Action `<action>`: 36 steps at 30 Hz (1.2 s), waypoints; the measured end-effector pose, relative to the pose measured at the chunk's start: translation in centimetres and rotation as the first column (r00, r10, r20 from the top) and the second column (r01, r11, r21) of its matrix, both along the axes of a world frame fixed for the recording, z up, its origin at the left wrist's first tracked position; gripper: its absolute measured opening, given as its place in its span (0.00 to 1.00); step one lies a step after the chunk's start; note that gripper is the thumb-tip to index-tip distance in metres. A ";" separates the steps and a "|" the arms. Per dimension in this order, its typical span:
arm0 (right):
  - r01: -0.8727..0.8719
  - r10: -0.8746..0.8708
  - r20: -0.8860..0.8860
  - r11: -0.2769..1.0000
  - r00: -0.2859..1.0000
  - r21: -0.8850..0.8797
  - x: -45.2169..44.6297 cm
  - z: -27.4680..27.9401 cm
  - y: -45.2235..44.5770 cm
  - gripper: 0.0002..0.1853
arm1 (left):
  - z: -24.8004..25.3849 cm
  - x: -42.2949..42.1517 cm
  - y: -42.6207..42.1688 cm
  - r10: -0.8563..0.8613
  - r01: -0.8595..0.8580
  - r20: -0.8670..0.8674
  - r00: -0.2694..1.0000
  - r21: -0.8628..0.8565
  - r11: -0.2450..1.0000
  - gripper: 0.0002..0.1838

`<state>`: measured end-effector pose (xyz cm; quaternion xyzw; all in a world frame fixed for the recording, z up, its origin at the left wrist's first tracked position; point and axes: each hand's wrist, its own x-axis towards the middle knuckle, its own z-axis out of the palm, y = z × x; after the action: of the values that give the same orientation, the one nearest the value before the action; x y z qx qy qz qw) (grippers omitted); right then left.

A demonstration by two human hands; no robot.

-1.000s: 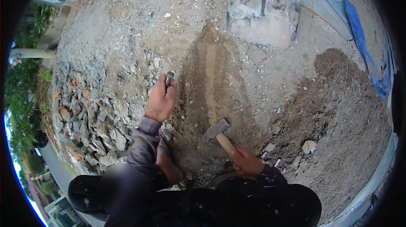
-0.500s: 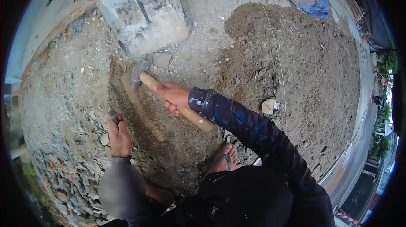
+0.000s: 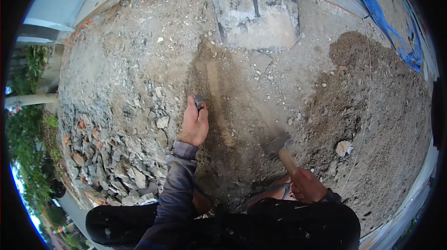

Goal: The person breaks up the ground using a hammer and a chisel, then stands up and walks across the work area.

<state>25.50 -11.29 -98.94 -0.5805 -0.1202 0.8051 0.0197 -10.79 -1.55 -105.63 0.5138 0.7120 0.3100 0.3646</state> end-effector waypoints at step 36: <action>-0.182 0.225 -0.099 0.928 0.969 0.325 -5.7 -3.3 3.7 0.16 | 2.1 -2.5 12.1 -0.423 0.454 -0.362 0.831 0.001 0.891 0.17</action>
<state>19.75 -7.57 -102.21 -0.4991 -0.3044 0.8106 0.0359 -13.29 10.58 -103.52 0.7257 0.6143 0.1516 0.2701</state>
